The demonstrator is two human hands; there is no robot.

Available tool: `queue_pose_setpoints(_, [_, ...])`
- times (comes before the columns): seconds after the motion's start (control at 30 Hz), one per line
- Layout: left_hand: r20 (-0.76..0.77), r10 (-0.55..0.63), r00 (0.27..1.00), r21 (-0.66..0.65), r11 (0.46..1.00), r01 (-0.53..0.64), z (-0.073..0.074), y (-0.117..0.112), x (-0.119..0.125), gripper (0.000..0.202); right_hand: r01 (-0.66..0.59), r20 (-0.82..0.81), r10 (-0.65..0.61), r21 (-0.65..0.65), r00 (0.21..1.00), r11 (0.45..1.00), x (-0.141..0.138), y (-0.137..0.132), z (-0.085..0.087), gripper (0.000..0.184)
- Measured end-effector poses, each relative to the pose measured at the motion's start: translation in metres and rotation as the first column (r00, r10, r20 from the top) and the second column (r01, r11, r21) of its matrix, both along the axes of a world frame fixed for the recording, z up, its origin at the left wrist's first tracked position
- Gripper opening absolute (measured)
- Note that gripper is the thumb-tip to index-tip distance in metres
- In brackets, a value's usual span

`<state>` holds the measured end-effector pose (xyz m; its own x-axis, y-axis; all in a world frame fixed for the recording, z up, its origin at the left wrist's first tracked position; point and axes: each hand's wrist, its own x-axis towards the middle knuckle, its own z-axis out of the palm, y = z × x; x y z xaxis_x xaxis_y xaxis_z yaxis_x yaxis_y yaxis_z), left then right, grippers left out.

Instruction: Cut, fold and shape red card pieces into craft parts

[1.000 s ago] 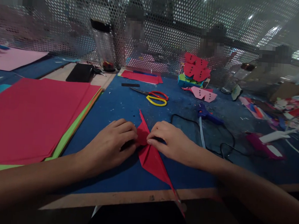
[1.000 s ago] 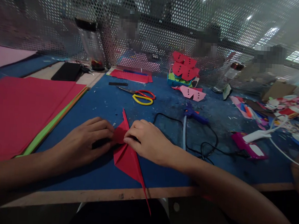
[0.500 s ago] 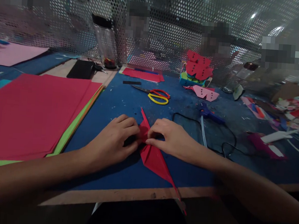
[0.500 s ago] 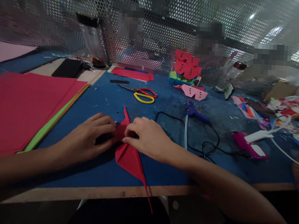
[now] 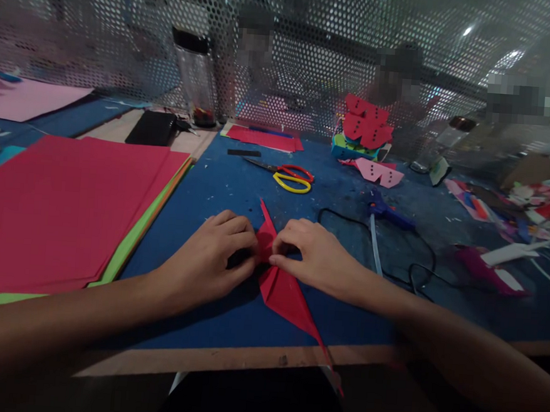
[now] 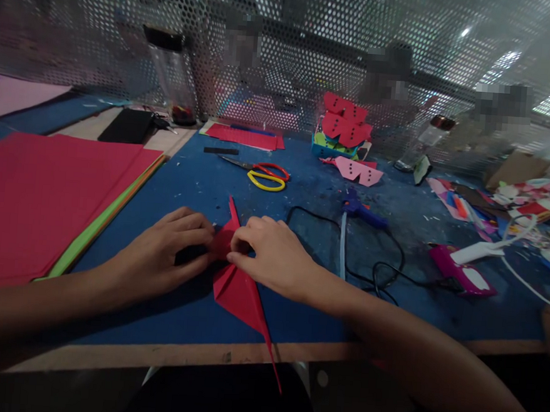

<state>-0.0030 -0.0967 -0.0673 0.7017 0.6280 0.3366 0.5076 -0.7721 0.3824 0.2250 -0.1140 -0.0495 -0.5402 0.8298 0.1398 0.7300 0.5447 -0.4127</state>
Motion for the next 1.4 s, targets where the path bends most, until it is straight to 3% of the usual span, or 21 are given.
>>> queue_pose_setpoints(0.43, [-0.032,0.068,0.997,-0.007,0.998,-0.068,-0.002,0.001,0.0,0.004,0.038,0.0,-0.038,-0.003,0.999,0.999,-0.005,0.0,0.001,0.006])
queue_pose_setpoints(0.67, [-0.065,0.077,0.995,0.084,0.994,-0.071,-0.002,-0.001,0.001,0.002,0.077,-0.006,-0.078,-0.045,0.997,0.996,-0.006,0.003,0.0,0.005])
queue_pose_setpoints(1.07, [-0.134,-0.114,0.984,0.36,0.92,0.156,0.002,-0.004,-0.006,0.02,0.092,-0.033,-0.095,-0.096,0.995,0.991,-0.005,0.005,0.0,0.002])
queue_pose_setpoints(1.4, [-0.209,-0.134,0.969,0.403,0.891,0.21,0.005,-0.005,-0.006,0.018,0.161,-0.055,-0.166,-0.081,0.985,0.984,-0.014,0.0,-0.007,0.008])
